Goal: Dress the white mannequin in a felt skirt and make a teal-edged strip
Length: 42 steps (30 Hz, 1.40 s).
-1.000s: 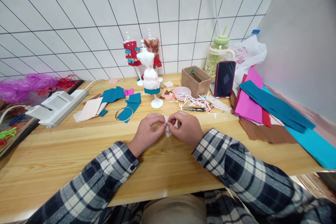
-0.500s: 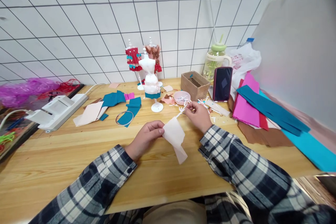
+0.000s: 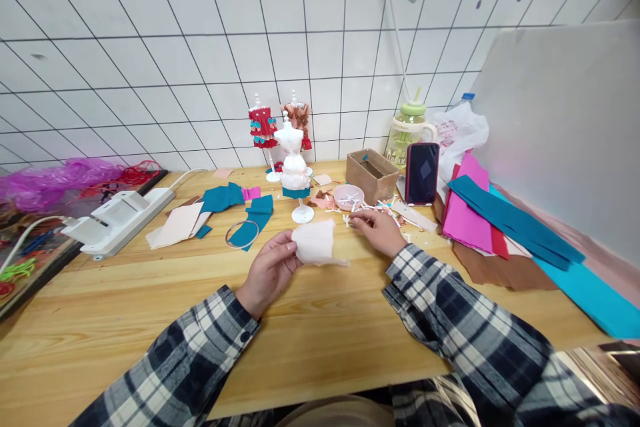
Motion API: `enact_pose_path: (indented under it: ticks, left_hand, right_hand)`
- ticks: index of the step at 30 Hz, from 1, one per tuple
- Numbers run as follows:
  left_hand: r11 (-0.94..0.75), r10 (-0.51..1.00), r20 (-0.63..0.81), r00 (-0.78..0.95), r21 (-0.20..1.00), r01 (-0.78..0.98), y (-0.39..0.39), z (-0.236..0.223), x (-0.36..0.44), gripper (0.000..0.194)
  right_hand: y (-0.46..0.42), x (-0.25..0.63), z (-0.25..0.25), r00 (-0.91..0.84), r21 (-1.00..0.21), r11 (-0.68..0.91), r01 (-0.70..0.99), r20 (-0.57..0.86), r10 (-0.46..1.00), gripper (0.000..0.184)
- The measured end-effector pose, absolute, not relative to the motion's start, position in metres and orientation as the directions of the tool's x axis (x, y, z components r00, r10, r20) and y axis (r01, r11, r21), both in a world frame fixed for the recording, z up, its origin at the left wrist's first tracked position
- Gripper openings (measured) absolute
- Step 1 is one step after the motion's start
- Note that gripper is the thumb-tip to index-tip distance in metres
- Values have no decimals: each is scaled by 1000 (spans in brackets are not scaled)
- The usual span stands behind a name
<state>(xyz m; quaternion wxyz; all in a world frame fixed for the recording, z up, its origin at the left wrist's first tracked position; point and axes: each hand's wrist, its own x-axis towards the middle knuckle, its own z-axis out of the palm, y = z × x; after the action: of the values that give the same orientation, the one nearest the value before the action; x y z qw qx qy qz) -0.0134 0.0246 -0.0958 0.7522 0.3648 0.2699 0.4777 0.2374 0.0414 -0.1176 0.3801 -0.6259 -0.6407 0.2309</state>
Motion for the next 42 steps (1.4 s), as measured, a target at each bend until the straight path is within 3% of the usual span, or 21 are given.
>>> enact_pose_path:
  ticks: [3,5,9,16,19,21,23,25,27,29,31,33,35,37,39,42]
  left_hand:
    - [391,823,-99,560,813,-432,17,-94,-14,18]
    - [420,775,-116,621,829,-369,13,-93,-14,19]
    - [439,731,-137,669,844,-308,12,-93,-15,20]
    - [476,692,-152,706,831,-288,15,-95,-13,18]
    - [486,700,-149,699,816,-312,16,-95,-14,16]
    - [493,720,-164,674,805,-330,16,-96,-15,16]
    - [480,756,-166,633,799,-364,17,-98,-16,17]
    - [432,817,-144,558,795,-427,19,-98,-15,16]
    - [356,881,-103,462,786,-505,21,-98,-12,17]
    - [300,917,-68,393,766,-569,23,-95,-10,20]
    - [295,925,-60,376,737,-608,25,-93,-8,23]
    - [317,923,-74,376,701,-639,27,-91,-7,22]
    - [328,929,-96,357,659,-677,29,-91,-6,19]
    - [324,939,-117,324,620,-714,31,-92,-5,19]
    - [320,943,-124,310,601,-732,31,-93,-4,21]
    - [322,939,-98,331,597,-735,33,-93,-6,25]
  right_hand:
    - [29,216,-112,-123,-981,-20,194,-45,991,51]
    - [21,204,-108,-255,-989,-143,-42,-128,958,62]
    - [11,197,-104,-442,-952,-256,-166,-160,882,60]
    - [24,204,-112,-362,-985,-156,-78,-118,925,33]
    - [34,218,-113,-152,-995,-98,-34,-92,984,32]
    - [41,232,-114,15,-989,-47,142,-45,999,30]
    - [45,247,-115,157,-907,-6,422,66,985,28]
    - [47,259,-114,224,-736,14,677,224,948,33]
    - [45,264,-112,278,-591,3,807,384,881,53]
    - [41,260,-109,334,-563,18,826,516,789,67]
    - [37,249,-106,371,-654,110,749,551,747,65]
    - [31,233,-105,324,-820,233,524,444,835,55]
    - [23,214,-105,72,-960,241,144,253,965,46]
    - [17,197,-108,-230,-983,82,-167,119,966,44]
    - [13,185,-112,-402,-975,-33,-218,59,914,51]
    - [13,181,-117,-412,-981,-109,-163,-33,911,51]
